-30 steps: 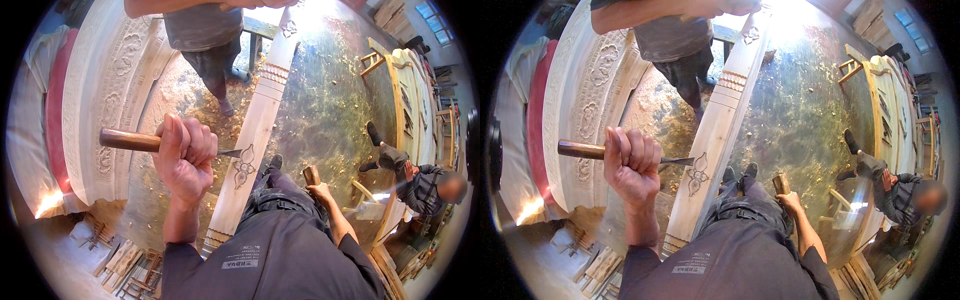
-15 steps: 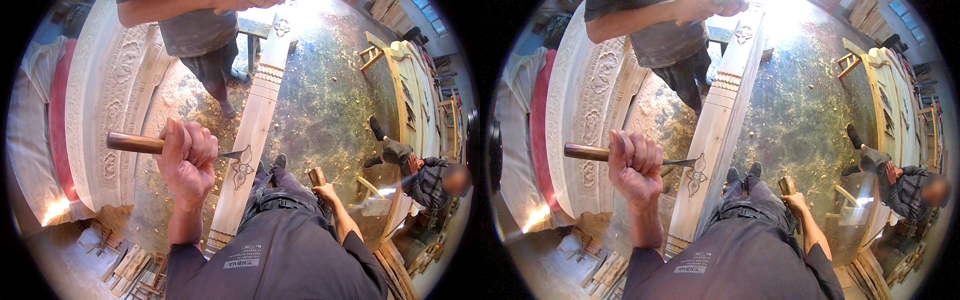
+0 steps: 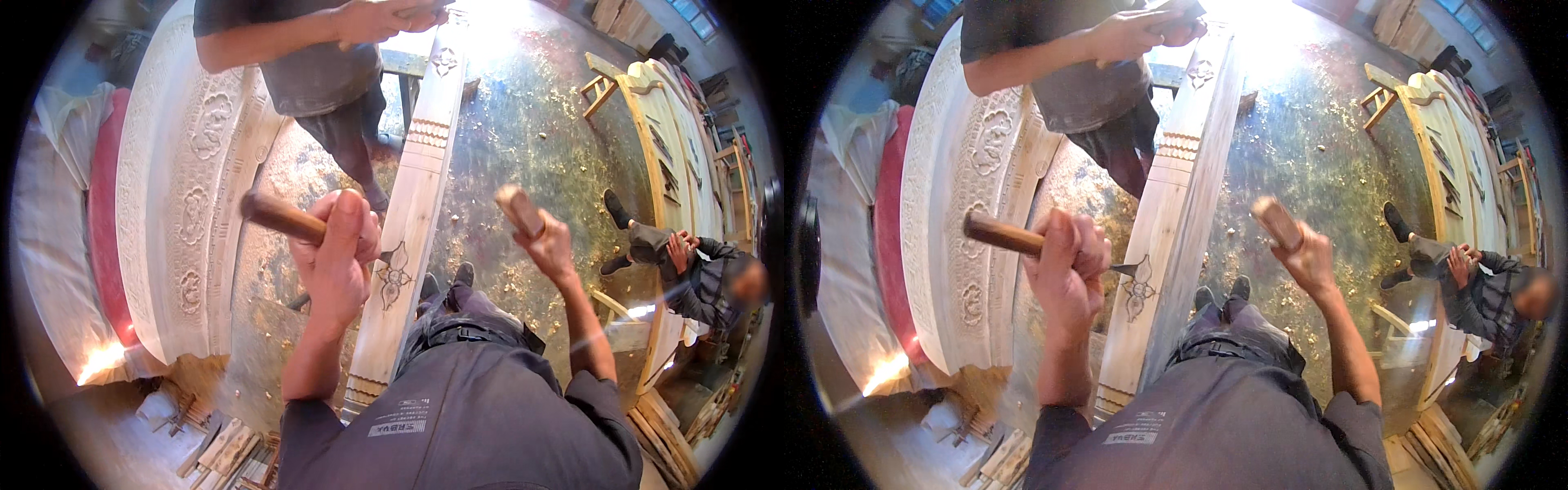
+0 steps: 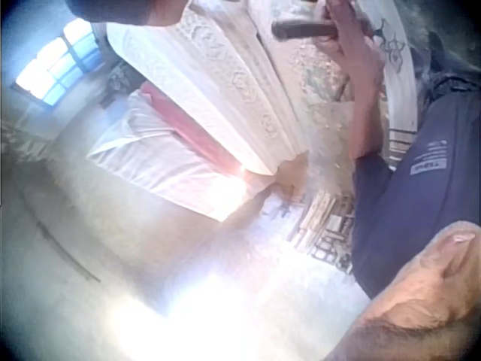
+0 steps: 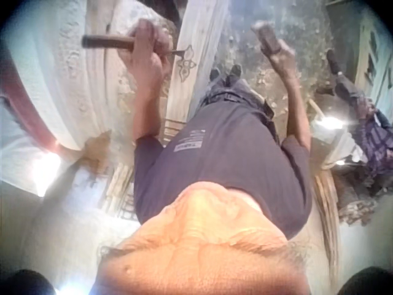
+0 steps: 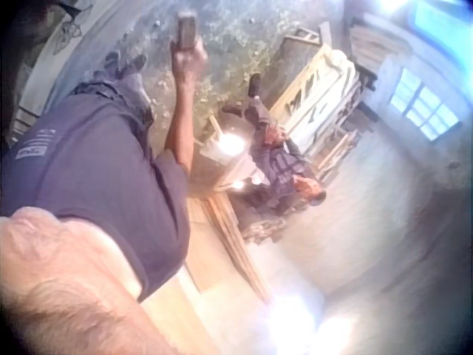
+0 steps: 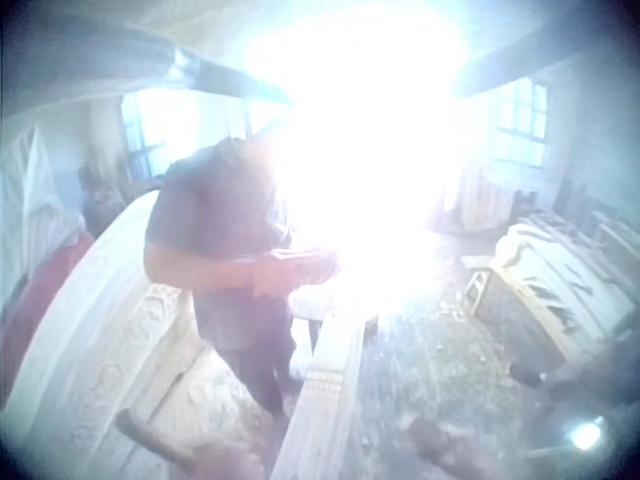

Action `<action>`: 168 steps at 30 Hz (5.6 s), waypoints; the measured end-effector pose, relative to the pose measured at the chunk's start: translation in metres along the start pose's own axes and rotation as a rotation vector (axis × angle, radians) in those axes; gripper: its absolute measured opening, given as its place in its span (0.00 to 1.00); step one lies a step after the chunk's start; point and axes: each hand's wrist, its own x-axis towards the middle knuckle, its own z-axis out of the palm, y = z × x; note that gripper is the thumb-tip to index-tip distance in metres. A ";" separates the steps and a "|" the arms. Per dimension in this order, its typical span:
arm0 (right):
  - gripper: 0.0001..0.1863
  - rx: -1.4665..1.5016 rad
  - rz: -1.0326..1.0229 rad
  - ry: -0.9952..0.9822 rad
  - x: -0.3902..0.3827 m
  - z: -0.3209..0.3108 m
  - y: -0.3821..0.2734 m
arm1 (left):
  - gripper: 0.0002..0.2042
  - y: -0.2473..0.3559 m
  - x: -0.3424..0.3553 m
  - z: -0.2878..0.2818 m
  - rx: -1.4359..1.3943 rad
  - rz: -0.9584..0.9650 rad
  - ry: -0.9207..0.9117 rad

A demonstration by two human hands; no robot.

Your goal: The person carves intricate decorative patterns into a wooden board using a chisel and a wooden mallet.

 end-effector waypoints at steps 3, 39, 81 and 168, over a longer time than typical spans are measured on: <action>0.24 -0.049 -0.276 0.218 0.042 -0.056 -0.108 | 0.23 -0.002 0.004 0.010 0.054 -0.002 -0.028; 0.14 -0.095 -1.140 0.226 0.101 -0.101 -0.353 | 0.27 -0.008 -0.009 0.014 0.008 0.116 0.163; 0.23 -0.359 -1.011 0.268 0.091 -0.115 -0.321 | 0.27 -0.005 0.022 0.000 0.035 -0.065 -0.121; 0.27 0.136 0.933 -0.373 -0.192 0.106 0.218 | 0.28 -0.018 0.011 0.001 -0.017 0.087 0.190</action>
